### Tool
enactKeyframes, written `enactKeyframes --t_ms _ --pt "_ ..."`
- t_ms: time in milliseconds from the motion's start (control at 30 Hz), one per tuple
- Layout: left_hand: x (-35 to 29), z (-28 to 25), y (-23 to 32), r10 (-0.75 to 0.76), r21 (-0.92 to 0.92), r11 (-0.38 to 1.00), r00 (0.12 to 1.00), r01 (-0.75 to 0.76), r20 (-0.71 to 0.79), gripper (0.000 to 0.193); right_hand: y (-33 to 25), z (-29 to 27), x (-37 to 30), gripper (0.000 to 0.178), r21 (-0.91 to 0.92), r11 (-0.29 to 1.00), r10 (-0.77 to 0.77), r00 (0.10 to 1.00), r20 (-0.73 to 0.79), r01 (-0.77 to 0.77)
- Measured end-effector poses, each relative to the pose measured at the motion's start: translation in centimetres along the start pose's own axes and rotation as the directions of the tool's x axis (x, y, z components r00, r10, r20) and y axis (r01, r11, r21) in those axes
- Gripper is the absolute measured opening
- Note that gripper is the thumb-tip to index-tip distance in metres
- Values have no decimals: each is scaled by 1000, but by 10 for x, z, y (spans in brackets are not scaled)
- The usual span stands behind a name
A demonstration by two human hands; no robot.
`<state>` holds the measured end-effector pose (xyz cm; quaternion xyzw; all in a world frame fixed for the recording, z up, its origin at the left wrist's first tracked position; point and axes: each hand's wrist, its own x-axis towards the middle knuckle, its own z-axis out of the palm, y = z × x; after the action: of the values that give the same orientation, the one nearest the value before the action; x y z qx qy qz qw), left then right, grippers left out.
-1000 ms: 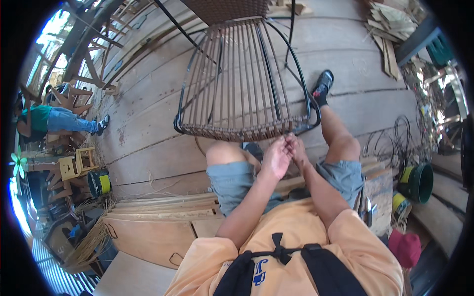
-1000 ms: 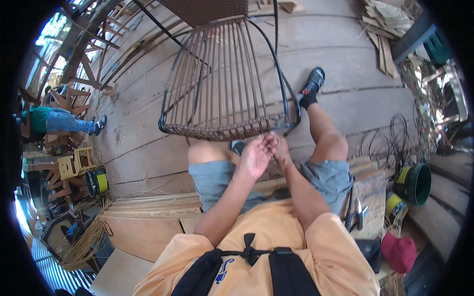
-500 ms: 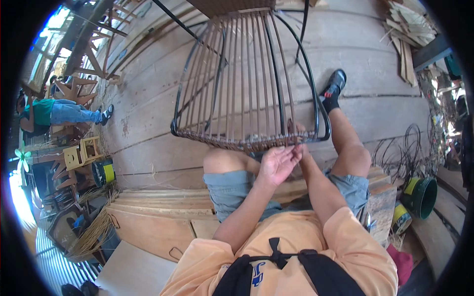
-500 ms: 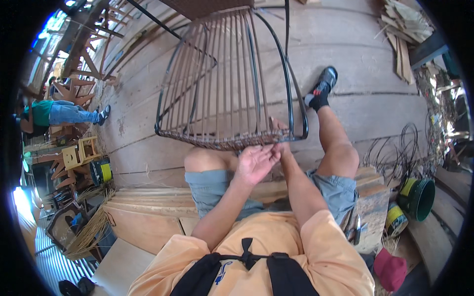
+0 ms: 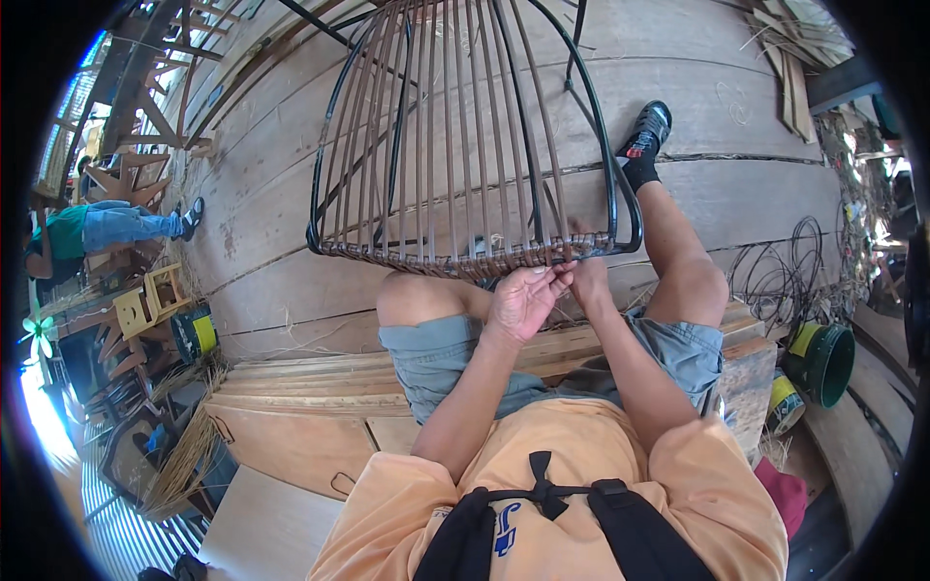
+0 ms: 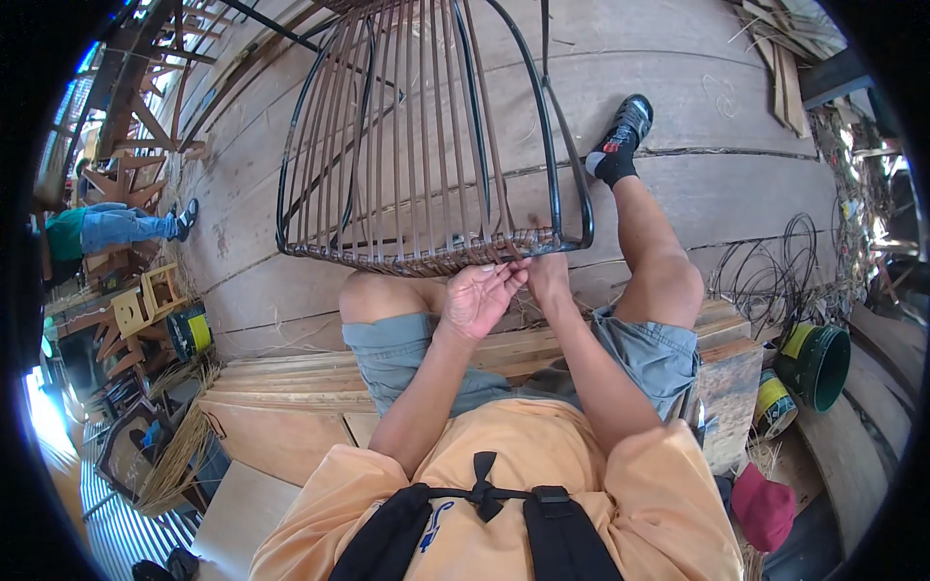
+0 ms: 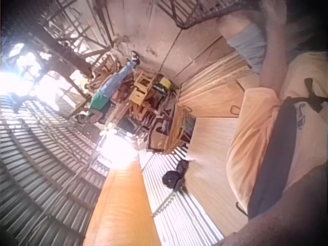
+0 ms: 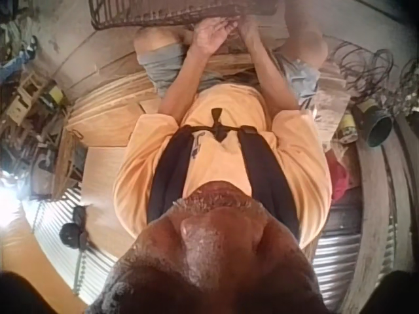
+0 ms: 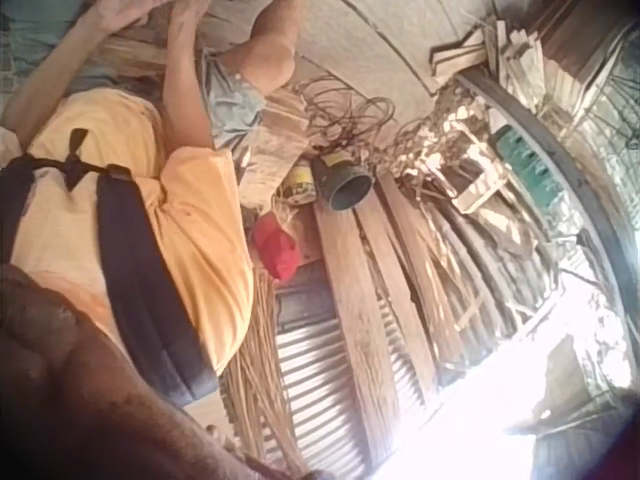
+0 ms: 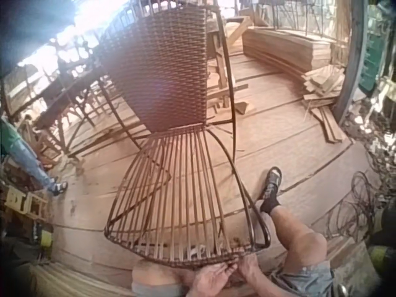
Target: Weaving and repairing a chair using synthetic rattan strips.
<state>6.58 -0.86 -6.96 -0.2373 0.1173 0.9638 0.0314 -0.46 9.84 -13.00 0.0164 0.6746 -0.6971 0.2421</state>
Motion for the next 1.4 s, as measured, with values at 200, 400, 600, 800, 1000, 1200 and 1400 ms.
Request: enactKeyframes --t_ms 200,400,600,800,1000,1200,1400 --pt "1 9 1 35 44 998 999 -36 33 28 -48 -15 -50 22 350 929 77 987 139 -122" --pt "3 7 2 70 6 997 995 -71 68 34 -51 -21 -30 35 642 666 81 893 444 -380" --pt "2 14 3 61 16 998 996 -62 59 33 -44 -20 -16 37 691 595 47 876 481 -411" --pt "1 41 10 95 12 995 995 -95 -10 26 -51 -9 8 42 712 512 56 846 530 -480" --pt "5 66 17 130 30 991 991 -129 -42 25 -66 -7 27 42 700 509 -3 812 584 -501" --pt "8 53 21 106 89 991 994 -102 -37 32 -55 -4 34 41 654 543 16 785 619 -526" --pt "-11 87 29 66 350 936 970 21 -233 26 -71 -11 36 40 538 469 111 651 751 -701"
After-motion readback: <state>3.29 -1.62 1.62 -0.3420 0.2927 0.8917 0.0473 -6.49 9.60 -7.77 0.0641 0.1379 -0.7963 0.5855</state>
